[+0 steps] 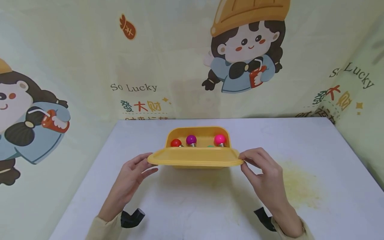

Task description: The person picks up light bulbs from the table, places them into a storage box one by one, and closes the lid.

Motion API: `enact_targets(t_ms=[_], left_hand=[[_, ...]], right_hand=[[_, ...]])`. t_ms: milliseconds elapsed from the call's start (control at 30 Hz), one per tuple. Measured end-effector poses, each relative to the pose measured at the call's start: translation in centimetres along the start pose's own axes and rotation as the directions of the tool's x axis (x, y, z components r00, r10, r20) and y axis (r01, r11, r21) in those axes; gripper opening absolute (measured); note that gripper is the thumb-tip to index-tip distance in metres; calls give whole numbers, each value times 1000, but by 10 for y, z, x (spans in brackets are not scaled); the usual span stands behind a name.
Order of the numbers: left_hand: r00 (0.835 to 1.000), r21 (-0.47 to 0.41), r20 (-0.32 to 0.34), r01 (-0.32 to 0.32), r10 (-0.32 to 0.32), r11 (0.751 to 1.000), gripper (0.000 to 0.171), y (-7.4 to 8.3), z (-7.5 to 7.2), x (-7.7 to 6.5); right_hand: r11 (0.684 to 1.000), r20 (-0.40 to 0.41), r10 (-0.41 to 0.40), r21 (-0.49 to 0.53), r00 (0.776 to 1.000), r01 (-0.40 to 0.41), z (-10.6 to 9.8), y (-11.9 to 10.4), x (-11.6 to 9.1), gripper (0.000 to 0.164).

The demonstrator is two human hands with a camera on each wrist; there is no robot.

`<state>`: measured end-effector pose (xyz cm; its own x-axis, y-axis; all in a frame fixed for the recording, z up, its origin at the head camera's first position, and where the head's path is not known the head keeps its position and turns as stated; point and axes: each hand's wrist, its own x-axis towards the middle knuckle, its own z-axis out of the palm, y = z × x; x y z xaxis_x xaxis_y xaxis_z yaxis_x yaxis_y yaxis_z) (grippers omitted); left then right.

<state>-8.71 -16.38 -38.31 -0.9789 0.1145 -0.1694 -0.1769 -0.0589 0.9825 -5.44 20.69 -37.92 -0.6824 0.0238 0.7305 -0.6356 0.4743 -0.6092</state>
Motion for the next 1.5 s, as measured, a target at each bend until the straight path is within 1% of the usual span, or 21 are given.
enact_targets(t_ms=[167, 267, 333, 467, 600, 700, 867, 967, 1100, 1200, 1300, 1400, 1500], left_hand=[[998, -59, 63, 30, -26, 998, 46, -4, 1, 4], [995, -106, 85, 53, -44, 993, 46, -5, 2, 5], [994, -135, 89, 74, -62, 988, 44, -5, 2, 6], [993, -152, 82, 92, -81, 984, 46, -5, 3, 7], [995, -167, 75, 81, -69, 983, 46, -5, 5, 8], [995, -170, 76, 76, -64, 983, 44, -6, 5, 8], [994, -144, 80, 84, -72, 986, 46, -7, 5, 9], [993, -146, 88, 96, -83, 985, 46, -9, 4, 9], [990, -191, 98, 118, -101, 974, 46, -10, 2, 10], [989, -227, 104, 130, -109, 965, 52, -10, 2, 9], [987, -239, 119, 138, -112, 961, 57, -10, 1, 8], [985, -240, 138, 138, -107, 961, 60, -9, 0, 7], [983, -244, 152, 138, -102, 960, 60, -9, -1, 7]], right_hand=[[1000, -3, -7, 9, 1000, 7, 0, 6, -1, 46], [1000, 4, 2, 5, 1000, -2, 0, 6, -1, 46], [1000, 14, 15, -4, 1000, -15, 0, 5, -1, 46], [999, 27, 34, -1, 999, -34, 1, 7, -2, 45], [1000, 30, 13, 13, 999, -13, 2, 10, -2, 48], [1000, 56, 15, 7, 998, -16, 2, 10, -2, 48], [999, 112, 34, -36, 993, -30, -1, 9, -2, 49], [999, 132, 14, -35, 991, -9, -1, 10, -2, 51], [1000, 143, -20, -15, 990, 22, -1, 13, -2, 52], [999, 151, -33, -22, 988, 37, -1, 15, -1, 54], [998, 162, -35, -43, 986, 42, -3, 16, -1, 55], [998, 183, -2, -57, 983, 13, -5, 17, -1, 55], [998, 225, 67, -30, 972, -61, -6, 18, -1, 58]])
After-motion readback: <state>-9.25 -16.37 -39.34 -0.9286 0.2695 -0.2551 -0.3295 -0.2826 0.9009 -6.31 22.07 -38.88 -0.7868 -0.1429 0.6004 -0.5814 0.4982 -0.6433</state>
